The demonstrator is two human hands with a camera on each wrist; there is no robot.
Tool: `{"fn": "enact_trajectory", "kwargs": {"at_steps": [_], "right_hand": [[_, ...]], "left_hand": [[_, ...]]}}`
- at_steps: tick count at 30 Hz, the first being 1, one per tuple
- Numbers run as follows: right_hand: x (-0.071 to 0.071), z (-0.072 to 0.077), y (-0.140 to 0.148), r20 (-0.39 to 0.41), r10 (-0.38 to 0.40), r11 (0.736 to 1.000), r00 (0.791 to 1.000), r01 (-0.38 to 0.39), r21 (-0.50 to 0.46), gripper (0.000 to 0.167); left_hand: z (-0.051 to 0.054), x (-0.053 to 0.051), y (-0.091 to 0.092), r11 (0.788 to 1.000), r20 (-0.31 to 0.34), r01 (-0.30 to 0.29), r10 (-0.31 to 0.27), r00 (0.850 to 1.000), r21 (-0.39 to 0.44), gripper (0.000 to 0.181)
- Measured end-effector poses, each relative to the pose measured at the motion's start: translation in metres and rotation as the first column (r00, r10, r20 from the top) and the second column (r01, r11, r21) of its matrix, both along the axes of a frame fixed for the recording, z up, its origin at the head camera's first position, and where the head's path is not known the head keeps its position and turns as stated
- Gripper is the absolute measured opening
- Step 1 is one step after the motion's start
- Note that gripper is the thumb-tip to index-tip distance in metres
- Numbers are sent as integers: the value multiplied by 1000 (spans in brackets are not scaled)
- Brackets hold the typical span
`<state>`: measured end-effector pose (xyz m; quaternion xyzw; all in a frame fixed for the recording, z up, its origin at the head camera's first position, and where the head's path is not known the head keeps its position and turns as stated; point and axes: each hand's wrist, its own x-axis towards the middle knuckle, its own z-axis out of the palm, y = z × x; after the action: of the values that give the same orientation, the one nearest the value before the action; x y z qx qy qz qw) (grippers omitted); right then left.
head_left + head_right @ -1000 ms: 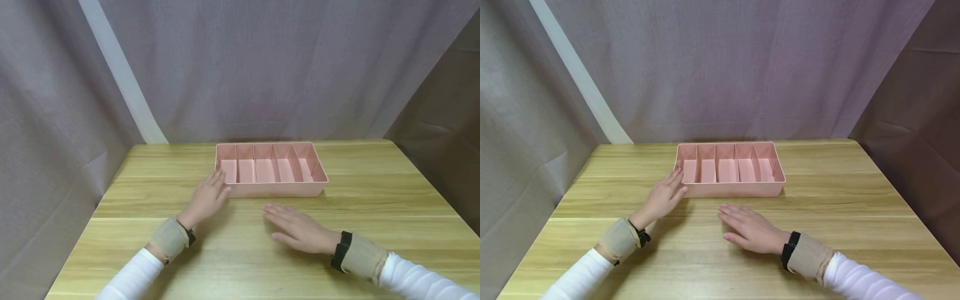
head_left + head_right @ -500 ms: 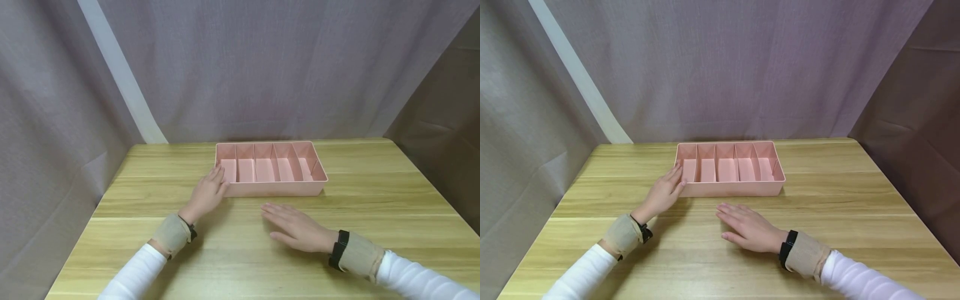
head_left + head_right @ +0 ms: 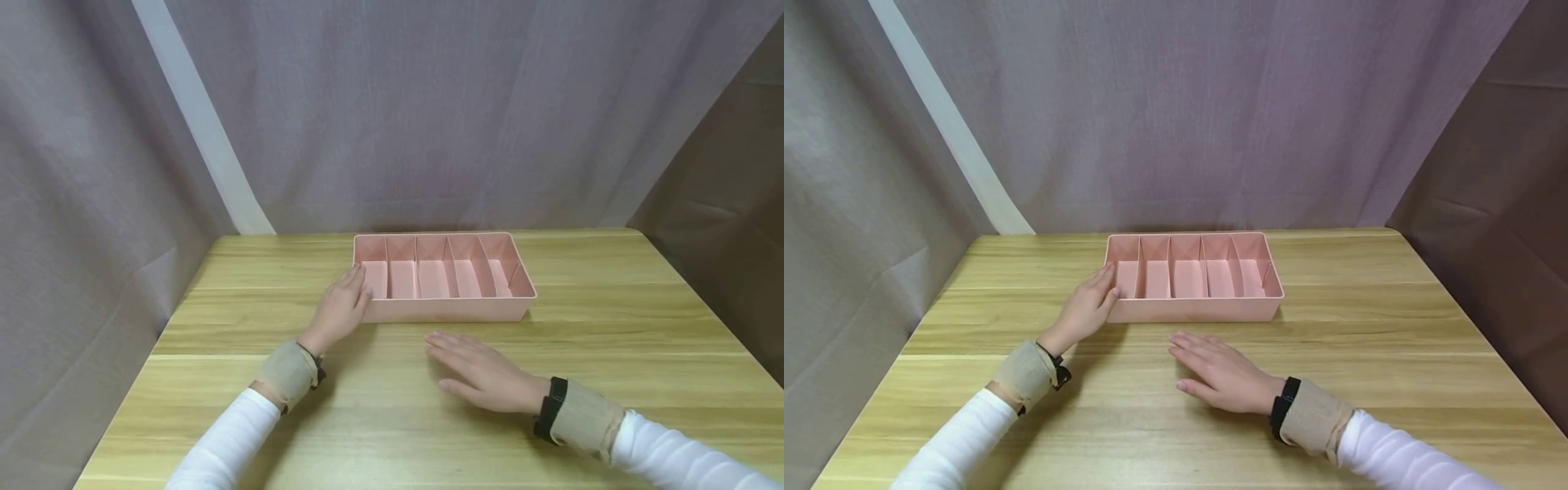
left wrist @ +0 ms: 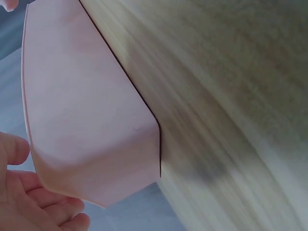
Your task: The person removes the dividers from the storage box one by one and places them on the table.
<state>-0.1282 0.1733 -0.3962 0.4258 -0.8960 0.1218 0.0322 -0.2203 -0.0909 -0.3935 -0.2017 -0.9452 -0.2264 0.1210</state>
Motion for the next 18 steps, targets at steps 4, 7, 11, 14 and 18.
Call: {"fn": "enact_trajectory", "kwargs": {"at_steps": [4,7,11,14,18], "right_hand": [[0,0,-1,14,-7,1000,1000,7,-1,54],[0,-1,-1,16,-11,1000,1000,11,5,55],[0,-2,-1,21,-16,1000,1000,15,6,55],[0,-1,-1,28,-18,1000,999,18,3,55],[0,0,-2,41,-23,1000,999,23,4,55]], "left_hand": [[0,-5,0,1000,15,-4,4,1000,1,48],[0,-8,0,1000,36,-9,9,999,17,48],[1,-11,1,999,80,-28,26,996,30,50],[2,-14,2,999,105,-43,39,994,28,51],[3,-19,2,998,127,-54,49,991,36,53]]}}
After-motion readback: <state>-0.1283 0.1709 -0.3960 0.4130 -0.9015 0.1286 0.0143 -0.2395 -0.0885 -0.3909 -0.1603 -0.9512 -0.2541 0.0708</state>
